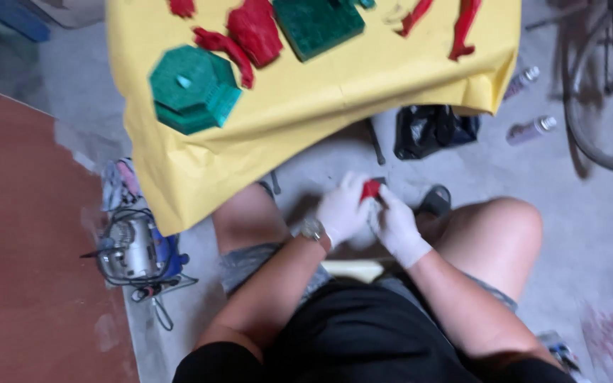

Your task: Sanding various 3D printed plastic parts using a small piece of sandpaper to smooth the surfaces.

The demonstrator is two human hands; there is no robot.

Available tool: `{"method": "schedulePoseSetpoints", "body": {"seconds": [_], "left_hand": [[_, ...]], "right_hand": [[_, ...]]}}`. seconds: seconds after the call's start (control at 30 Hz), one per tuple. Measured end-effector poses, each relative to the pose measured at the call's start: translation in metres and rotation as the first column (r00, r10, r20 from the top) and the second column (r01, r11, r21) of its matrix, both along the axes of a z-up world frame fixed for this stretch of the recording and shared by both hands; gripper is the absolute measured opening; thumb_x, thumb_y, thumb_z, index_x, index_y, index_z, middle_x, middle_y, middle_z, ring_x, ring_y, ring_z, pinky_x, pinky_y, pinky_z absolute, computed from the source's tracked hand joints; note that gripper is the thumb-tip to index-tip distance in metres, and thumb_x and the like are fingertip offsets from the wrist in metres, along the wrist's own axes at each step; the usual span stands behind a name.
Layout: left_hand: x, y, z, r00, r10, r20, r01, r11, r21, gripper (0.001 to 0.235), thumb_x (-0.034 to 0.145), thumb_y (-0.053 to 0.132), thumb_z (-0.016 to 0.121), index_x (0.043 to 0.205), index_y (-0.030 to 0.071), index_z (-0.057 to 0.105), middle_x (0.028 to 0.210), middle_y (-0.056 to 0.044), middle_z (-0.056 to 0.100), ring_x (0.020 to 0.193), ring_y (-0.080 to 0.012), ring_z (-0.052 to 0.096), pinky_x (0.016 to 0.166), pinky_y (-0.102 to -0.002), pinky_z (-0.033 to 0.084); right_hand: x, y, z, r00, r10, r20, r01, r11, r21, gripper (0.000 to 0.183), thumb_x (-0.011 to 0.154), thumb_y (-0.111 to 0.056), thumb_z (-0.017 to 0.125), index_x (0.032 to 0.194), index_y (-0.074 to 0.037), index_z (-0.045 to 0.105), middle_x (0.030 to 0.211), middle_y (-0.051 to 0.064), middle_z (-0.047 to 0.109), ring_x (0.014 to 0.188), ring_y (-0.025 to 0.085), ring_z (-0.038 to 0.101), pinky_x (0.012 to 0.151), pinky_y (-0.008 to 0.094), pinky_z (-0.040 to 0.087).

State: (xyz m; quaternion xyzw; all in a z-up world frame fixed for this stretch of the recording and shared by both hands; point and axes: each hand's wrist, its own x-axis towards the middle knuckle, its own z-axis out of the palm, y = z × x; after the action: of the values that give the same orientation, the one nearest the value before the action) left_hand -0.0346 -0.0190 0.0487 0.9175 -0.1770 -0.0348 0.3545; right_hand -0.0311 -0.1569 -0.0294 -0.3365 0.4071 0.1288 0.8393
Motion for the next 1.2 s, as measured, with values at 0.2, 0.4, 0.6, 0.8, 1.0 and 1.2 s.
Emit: {"method": "schedulePoseSetpoints", "body": {"seconds": [0.2,0.4,0.6,0.8,1.0,1.2], "left_hand": [[0.015,0.001,-0.024,0.996,0.086,-0.029,-0.088,0.99,-0.114,0.047,0.094,0.023,0.06,0.134,0.001,0.051,0.123,-0.029,0.058,0.104,-0.0552,0.065,0.089,-0.061,0.055],[0.015,0.008,0.025,0.974,0.193,-0.118,-0.207,0.97,-0.127,0.03,0.089,0.027,0.048,0.114,0.012,0.055,0.117,-0.021,0.055,0.087,-0.0499,0.063,0.073,-0.064,0.047],[0.019,0.008,0.017,0.953,0.259,-0.157,-0.283,0.946,-0.158,0.036,0.089,0.027,0.049,0.121,0.011,0.053,0.126,-0.018,0.056,0.093,-0.0513,0.065,0.078,-0.062,0.049],[0.031,0.003,-0.04,0.969,0.232,-0.088,-0.246,0.94,-0.238,0.046,0.095,0.026,0.056,0.135,0.003,0.049,0.127,-0.024,0.053,0.109,-0.0535,0.063,0.096,-0.057,0.054],[0.029,-0.003,-0.058,0.984,0.168,-0.053,-0.176,0.955,-0.239,0.044,0.095,0.026,0.058,0.134,0.006,0.052,0.126,-0.02,0.055,0.112,-0.0501,0.064,0.096,-0.054,0.054],[0.017,-0.007,-0.037,0.985,0.175,-0.004,-0.171,0.954,-0.246,0.042,0.093,0.026,0.062,0.13,0.008,0.055,0.123,-0.018,0.059,0.111,-0.0466,0.066,0.094,-0.051,0.056]], "right_hand": [[0.003,0.012,0.083,0.996,0.087,0.013,-0.087,0.996,-0.019,0.037,0.1,-0.04,0.07,0.115,-0.011,0.054,0.095,-0.002,0.046,0.087,0.011,0.063,0.085,0.029,0.062],[0.005,-0.008,0.005,0.982,-0.064,0.18,0.001,0.945,0.328,0.037,0.1,-0.026,0.063,0.134,-0.012,0.063,0.135,0.006,0.069,0.117,0.015,0.068,0.107,0.03,0.054],[0.015,-0.041,-0.06,0.669,0.041,0.742,-0.394,0.866,0.308,0.015,0.111,-0.013,0.042,0.118,-0.01,0.056,0.126,0.015,0.059,0.12,0.021,0.053,0.113,0.033,0.038],[0.01,0.027,0.093,0.991,0.027,0.128,-0.026,1.0,-0.008,0.033,0.098,-0.04,0.072,0.116,-0.012,0.068,0.105,0.007,0.064,0.093,0.022,0.066,0.103,0.039,0.053],[0.02,0.024,0.093,0.986,-0.058,0.159,0.046,0.996,0.08,0.034,0.099,-0.037,0.068,0.114,-0.007,0.065,0.102,0.006,0.061,0.099,0.022,0.066,0.105,0.04,0.053],[0.026,0.006,0.053,0.972,-0.029,0.235,0.018,0.999,0.048,0.036,0.1,-0.035,0.067,0.119,-0.004,0.07,0.109,0.011,0.072,0.098,0.026,0.071,0.105,0.039,0.053]]}}
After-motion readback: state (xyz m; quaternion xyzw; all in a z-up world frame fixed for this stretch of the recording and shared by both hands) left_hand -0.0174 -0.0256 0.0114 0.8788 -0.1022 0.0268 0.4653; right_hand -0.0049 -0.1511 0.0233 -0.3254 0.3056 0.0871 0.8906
